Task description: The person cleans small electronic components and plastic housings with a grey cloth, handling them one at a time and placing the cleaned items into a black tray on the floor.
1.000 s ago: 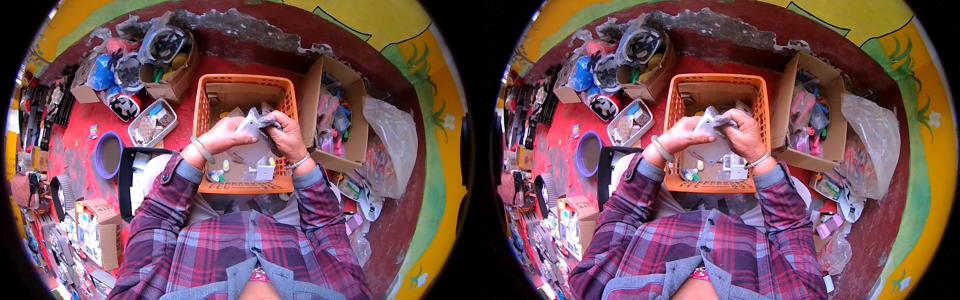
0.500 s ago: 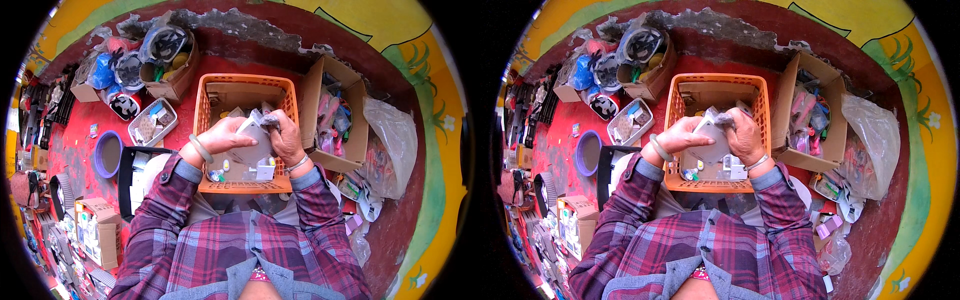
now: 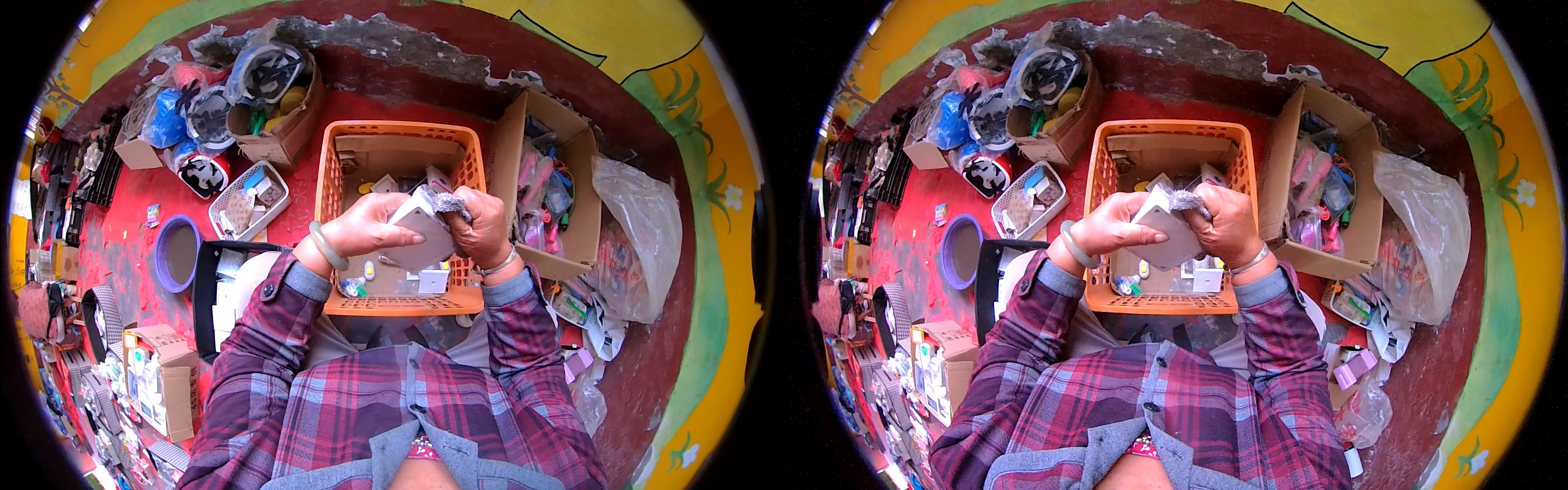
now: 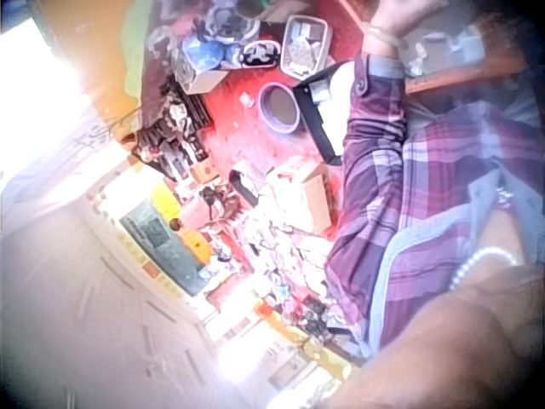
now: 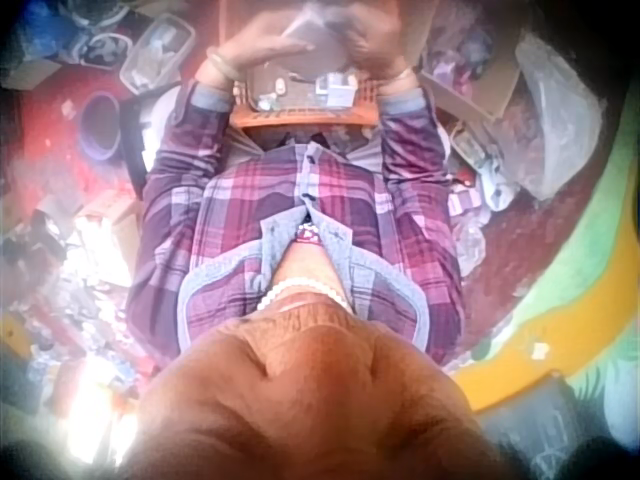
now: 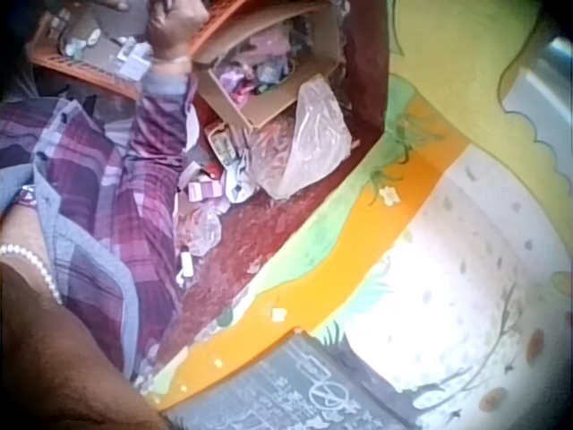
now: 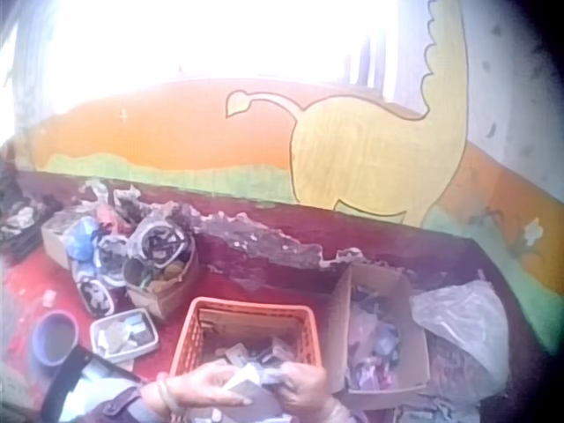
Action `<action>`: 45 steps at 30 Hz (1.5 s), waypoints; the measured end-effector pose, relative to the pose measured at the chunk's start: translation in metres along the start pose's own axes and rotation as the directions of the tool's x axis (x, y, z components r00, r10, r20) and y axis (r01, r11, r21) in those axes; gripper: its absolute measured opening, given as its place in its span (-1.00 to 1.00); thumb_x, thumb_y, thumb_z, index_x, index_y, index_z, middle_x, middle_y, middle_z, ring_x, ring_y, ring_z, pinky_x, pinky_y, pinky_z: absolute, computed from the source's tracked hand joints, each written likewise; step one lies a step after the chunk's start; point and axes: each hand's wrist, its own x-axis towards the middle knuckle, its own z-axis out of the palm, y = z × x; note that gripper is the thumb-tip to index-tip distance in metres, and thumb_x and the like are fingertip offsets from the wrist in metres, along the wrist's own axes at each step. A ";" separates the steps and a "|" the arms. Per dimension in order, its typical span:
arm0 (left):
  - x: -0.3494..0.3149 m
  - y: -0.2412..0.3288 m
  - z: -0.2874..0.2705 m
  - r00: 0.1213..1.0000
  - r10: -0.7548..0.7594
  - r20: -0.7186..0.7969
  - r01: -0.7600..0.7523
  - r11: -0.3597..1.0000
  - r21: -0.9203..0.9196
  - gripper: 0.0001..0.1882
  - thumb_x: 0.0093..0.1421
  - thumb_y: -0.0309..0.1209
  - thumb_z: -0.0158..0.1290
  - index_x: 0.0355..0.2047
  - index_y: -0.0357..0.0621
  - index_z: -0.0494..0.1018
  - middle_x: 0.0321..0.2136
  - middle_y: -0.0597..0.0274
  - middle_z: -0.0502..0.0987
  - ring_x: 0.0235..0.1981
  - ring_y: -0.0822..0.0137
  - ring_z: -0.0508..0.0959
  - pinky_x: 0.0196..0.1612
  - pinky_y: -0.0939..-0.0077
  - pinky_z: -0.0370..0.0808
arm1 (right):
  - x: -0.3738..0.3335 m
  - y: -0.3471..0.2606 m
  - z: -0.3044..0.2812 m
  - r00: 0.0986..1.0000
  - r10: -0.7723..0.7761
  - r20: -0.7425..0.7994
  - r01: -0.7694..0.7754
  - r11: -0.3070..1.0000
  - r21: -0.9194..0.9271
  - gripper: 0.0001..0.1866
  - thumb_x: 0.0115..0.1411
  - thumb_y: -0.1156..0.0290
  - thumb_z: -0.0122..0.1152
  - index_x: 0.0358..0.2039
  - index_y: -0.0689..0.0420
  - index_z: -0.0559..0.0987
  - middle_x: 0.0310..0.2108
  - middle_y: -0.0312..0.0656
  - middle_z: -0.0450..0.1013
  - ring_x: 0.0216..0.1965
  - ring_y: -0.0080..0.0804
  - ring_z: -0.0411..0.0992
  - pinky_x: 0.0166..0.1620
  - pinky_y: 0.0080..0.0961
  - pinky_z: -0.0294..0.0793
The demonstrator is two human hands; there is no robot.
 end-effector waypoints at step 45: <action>0.021 -0.008 0.015 0.976 -0.100 -0.192 -0.093 0.608 -0.789 -0.11 0.16 0.30 -0.30 0.20 -0.24 0.08 0.10 0.02 0.27 0.05 0.14 0.37 0.14 0.25 0.27 | 0.006 0.007 0.026 0.926 -0.322 -0.199 0.254 0.918 -0.304 -0.69 -0.03 0.38 0.26 -0.22 0.13 0.56 -0.34 -0.18 0.50 -0.35 -0.28 0.47 -0.15 -0.36 0.34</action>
